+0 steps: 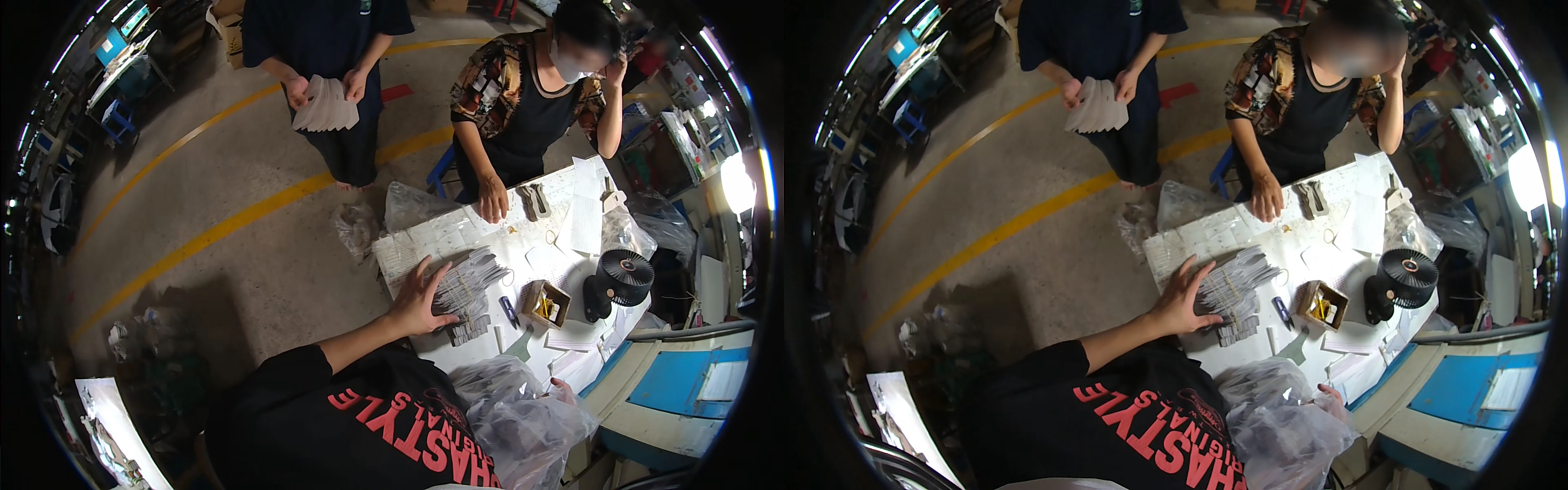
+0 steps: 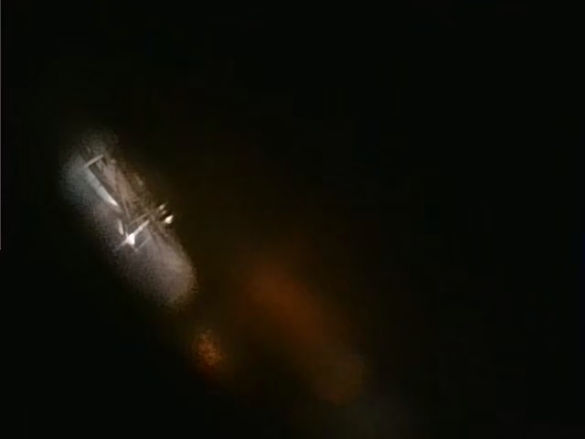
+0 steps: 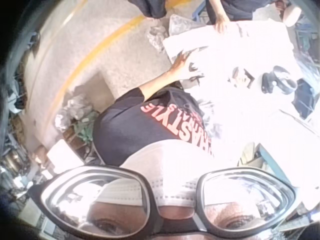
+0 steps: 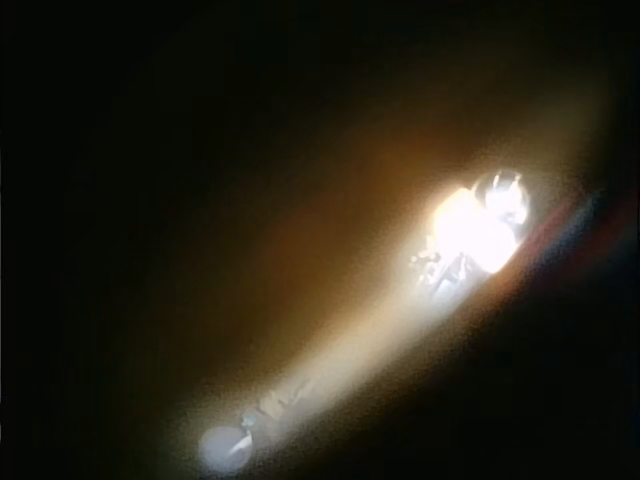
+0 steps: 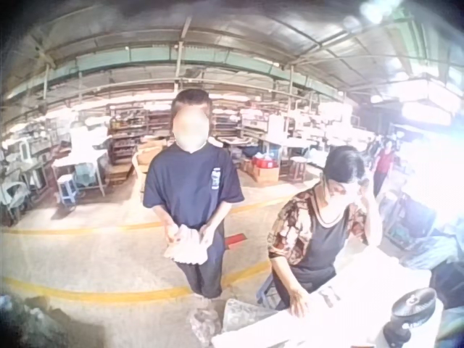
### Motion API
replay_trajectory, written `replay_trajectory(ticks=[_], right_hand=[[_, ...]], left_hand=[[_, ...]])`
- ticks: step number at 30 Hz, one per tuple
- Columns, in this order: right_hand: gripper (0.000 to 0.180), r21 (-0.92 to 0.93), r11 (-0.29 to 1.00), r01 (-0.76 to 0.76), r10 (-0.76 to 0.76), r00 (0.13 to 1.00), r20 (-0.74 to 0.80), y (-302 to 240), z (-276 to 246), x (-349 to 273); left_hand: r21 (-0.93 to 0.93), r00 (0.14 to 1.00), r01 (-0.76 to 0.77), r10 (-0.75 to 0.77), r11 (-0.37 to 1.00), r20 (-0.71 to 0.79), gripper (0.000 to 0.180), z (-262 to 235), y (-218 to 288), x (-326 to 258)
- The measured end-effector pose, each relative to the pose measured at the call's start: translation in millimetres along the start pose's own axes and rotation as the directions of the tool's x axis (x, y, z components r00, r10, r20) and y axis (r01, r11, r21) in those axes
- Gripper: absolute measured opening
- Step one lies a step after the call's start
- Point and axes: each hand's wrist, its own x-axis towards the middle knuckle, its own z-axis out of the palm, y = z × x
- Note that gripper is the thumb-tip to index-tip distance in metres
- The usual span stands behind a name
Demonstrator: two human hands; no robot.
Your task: The person writes on a small white card, then places it into a clear plastic bag along with a stack of similar cards. They seal the bag and place it on the table. The person repeats this process with additional stacks of cards, organizing them into separate plastic bags.
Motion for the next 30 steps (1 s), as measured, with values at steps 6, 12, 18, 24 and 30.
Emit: replay_trajectory(ticks=[6,12,18,24,30], right_hand=[[0.043,0.043,0.991,-0.129,0.134,0.983,-0.128,0,-8,2],[0.047,0.193,0.978,-0.079,0.062,0.994,0.091,1,-20,4],[0.062,0.090,0.989,0.113,-0.126,0.979,0.158,8,-18,-5],[0.044,-0.105,0.975,0.196,-0.190,0.980,0.057,4,-2,-12],[0.053,-0.350,0.862,0.367,-0.363,0.928,0.079,19,-7,-8]], left_hand=[[-0.084,0.979,0.140,-0.125,0.987,0.163,0.137,27,-27,-9],[-0.168,0.999,0.044,-0.038,0.985,0.039,0.145,36,-41,-9],[-0.142,0.998,-0.020,0.010,0.990,-0.066,0.141,46,-41,-7],[-0.172,0.998,0.017,-0.027,0.985,-0.055,0.126,46,-43,-7],[-0.177,0.998,0.028,-0.038,0.984,-0.055,0.118,44,-48,-4]])
